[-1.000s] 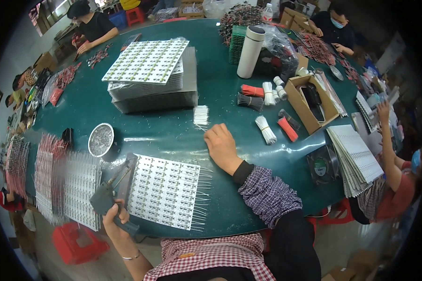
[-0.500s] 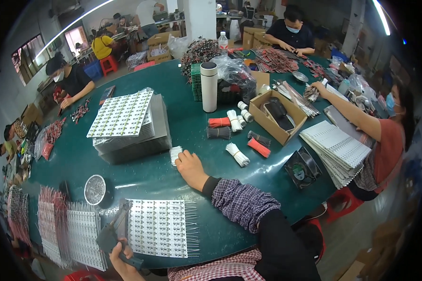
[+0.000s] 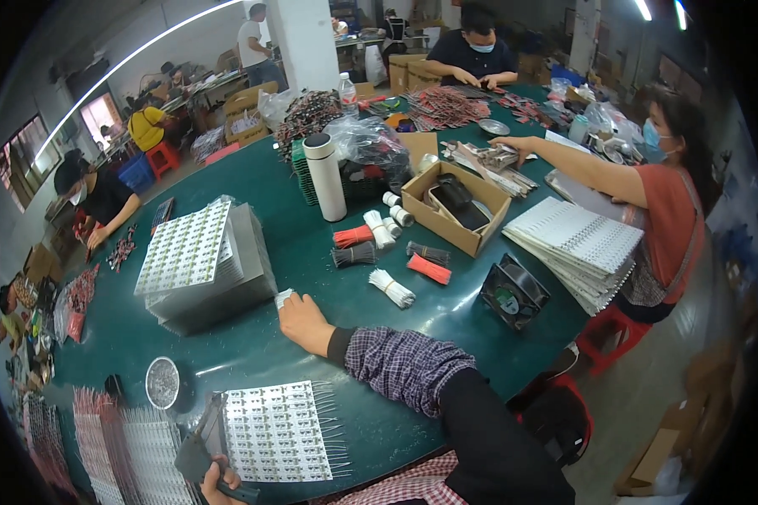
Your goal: The person takes small wires from the workbench and solders them onto the edge of a circuit board panel using a handheld soldering iron.
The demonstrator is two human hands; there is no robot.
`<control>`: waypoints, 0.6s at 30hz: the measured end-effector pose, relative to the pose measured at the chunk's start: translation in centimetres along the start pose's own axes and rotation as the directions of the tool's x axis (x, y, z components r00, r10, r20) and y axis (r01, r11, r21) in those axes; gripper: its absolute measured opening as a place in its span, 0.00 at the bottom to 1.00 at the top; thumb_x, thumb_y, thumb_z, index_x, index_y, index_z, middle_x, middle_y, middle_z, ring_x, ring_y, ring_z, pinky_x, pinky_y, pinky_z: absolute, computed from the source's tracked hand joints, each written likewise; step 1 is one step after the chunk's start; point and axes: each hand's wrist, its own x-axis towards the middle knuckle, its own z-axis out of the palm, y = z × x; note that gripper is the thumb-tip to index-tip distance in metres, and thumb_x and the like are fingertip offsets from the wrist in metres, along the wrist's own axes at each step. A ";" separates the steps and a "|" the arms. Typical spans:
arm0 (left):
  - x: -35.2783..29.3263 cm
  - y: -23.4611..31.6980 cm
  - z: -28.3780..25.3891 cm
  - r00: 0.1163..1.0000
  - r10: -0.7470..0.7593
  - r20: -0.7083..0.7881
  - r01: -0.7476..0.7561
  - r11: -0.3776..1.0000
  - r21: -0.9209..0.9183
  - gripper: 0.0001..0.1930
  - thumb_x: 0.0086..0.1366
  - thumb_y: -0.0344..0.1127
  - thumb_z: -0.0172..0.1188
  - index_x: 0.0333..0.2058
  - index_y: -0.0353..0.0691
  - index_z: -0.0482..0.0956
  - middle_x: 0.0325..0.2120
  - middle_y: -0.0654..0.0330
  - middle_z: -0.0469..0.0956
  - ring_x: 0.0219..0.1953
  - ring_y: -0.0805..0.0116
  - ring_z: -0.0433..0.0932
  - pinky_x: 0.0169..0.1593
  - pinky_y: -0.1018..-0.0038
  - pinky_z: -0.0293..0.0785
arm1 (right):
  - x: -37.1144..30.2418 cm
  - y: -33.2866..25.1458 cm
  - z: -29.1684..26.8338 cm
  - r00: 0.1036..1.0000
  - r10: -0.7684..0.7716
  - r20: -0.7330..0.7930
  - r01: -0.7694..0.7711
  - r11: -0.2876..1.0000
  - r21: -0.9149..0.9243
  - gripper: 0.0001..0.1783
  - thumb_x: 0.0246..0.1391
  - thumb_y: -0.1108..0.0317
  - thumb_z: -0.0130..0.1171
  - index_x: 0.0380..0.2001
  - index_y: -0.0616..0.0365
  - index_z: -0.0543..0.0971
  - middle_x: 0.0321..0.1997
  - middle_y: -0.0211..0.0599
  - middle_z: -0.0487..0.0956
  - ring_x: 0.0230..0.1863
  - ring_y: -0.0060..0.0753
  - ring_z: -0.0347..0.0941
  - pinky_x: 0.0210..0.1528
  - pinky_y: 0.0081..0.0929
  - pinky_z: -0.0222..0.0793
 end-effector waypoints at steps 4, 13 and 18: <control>0.1 0.3 0.0 0.994 -0.105 0.010 0.105 0.992 -0.075 0.11 0.63 0.35 0.61 0.40 0.35 0.77 0.26 0.64 0.70 0.31 0.73 0.69 0.37 0.77 0.67 | 0.8 -0.5 0.1 0.996 0.022 0.084 -0.017 0.998 -0.057 0.11 0.47 0.66 0.60 0.31 0.60 0.84 0.33 0.37 0.80 0.40 0.37 0.71 0.36 0.33 0.61; 0.8 1.0 -0.8 0.933 -0.351 0.079 0.360 0.910 -0.204 0.12 0.62 0.37 0.62 0.40 0.37 0.77 0.26 0.65 0.70 0.31 0.73 0.69 0.37 0.77 0.67 | 1.2 0.3 2.2 0.988 0.010 0.156 -0.028 0.993 0.118 0.07 0.44 0.66 0.63 0.27 0.54 0.86 0.32 0.36 0.82 0.40 0.40 0.76 0.36 0.35 0.65; 2.2 1.0 -2.8 0.896 -0.404 0.185 0.436 0.879 -0.194 0.11 0.61 0.38 0.63 0.39 0.39 0.77 0.25 0.65 0.70 0.29 0.75 0.68 0.36 0.78 0.66 | 0.2 -0.4 0.7 0.998 0.042 -0.053 -0.029 0.976 0.217 0.06 0.47 0.71 0.59 0.29 0.60 0.80 0.31 0.40 0.80 0.38 0.41 0.76 0.35 0.36 0.66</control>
